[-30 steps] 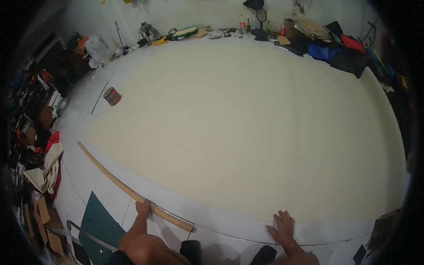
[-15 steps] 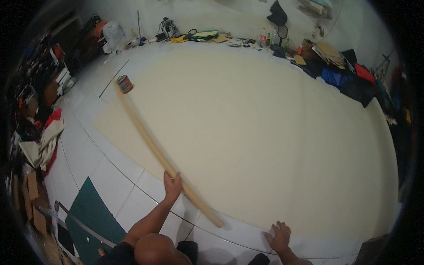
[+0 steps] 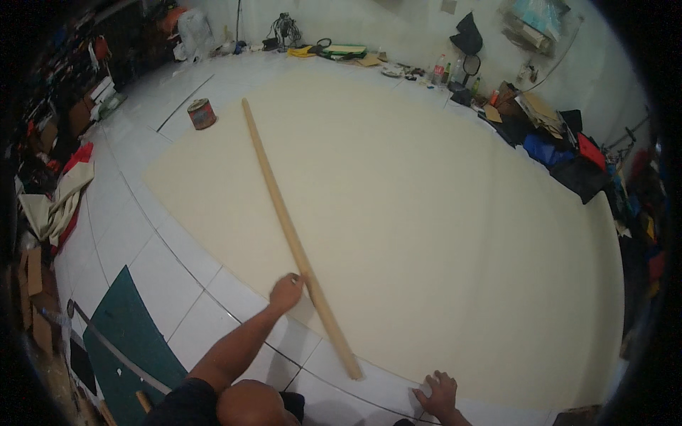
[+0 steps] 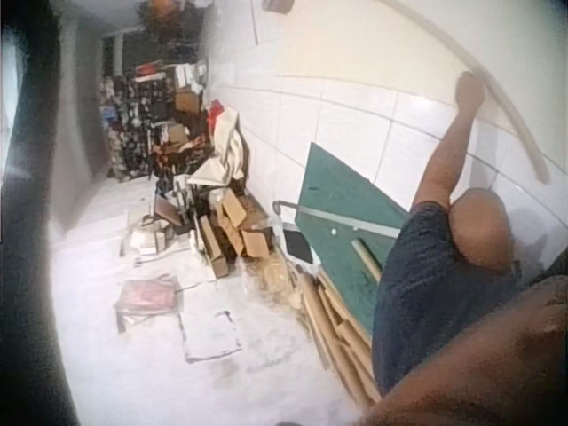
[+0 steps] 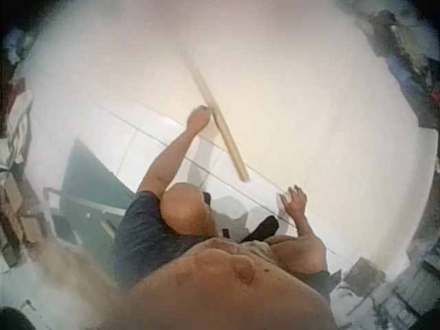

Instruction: The person lays out a large piece of off-white fabric on a tiled floor, uses a wooden dowel as a straightedge, and cuts the fabric with scissors. The person repeats this process multiple times to produce several rectangular pieces.

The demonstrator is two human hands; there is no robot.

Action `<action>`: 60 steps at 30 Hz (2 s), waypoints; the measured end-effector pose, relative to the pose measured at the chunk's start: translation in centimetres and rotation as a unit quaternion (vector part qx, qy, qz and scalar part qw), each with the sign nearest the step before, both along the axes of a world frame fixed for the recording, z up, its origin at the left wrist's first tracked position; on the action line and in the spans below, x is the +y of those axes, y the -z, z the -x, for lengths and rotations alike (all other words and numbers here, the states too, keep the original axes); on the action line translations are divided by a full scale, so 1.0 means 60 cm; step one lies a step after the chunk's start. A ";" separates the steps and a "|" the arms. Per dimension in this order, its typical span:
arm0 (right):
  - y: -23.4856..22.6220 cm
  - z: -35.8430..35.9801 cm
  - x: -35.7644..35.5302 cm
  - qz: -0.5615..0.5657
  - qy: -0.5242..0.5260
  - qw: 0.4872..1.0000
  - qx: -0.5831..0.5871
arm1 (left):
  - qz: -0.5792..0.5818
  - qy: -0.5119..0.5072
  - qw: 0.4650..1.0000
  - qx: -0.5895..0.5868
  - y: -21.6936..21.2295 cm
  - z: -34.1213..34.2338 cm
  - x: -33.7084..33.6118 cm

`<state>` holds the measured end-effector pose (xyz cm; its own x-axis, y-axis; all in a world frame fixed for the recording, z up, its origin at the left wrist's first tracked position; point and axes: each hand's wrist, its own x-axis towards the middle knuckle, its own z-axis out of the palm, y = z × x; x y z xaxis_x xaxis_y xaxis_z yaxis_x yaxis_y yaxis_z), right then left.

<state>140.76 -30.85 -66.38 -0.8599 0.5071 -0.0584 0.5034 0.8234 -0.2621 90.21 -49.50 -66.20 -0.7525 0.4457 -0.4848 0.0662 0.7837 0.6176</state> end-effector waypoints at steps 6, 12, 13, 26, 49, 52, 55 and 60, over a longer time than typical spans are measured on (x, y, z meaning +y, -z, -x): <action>-0.150 0.190 0.079 0.050 -0.126 0.939 -0.317 | 0.047 0.021 0.912 0.407 0.072 0.089 -0.055; -0.104 0.508 -0.051 0.202 -0.054 0.966 -0.152 | 0.053 0.017 0.924 0.378 0.108 0.076 -0.036; -0.095 0.535 -0.090 0.159 -0.045 0.979 -0.119 | 0.050 0.021 0.925 0.377 0.108 0.076 -0.034; 0.058 0.736 0.156 -0.145 0.041 0.988 -0.028 | 0.055 0.030 0.934 0.352 0.073 0.078 -0.040; 0.024 0.072 0.131 -0.032 0.423 0.905 -0.015 | 0.098 0.066 0.933 0.339 0.088 0.029 -0.052; 0.029 0.045 0.131 -0.023 0.441 0.897 -0.011 | 0.092 0.062 0.931 0.348 0.093 0.027 -0.057; 0.032 0.057 0.137 -0.015 0.437 0.899 0.004 | 0.089 0.060 0.929 0.355 0.105 0.036 -0.068; 0.038 0.145 0.118 -0.025 0.383 0.923 0.037 | 0.051 0.054 0.911 0.406 0.113 0.039 -0.073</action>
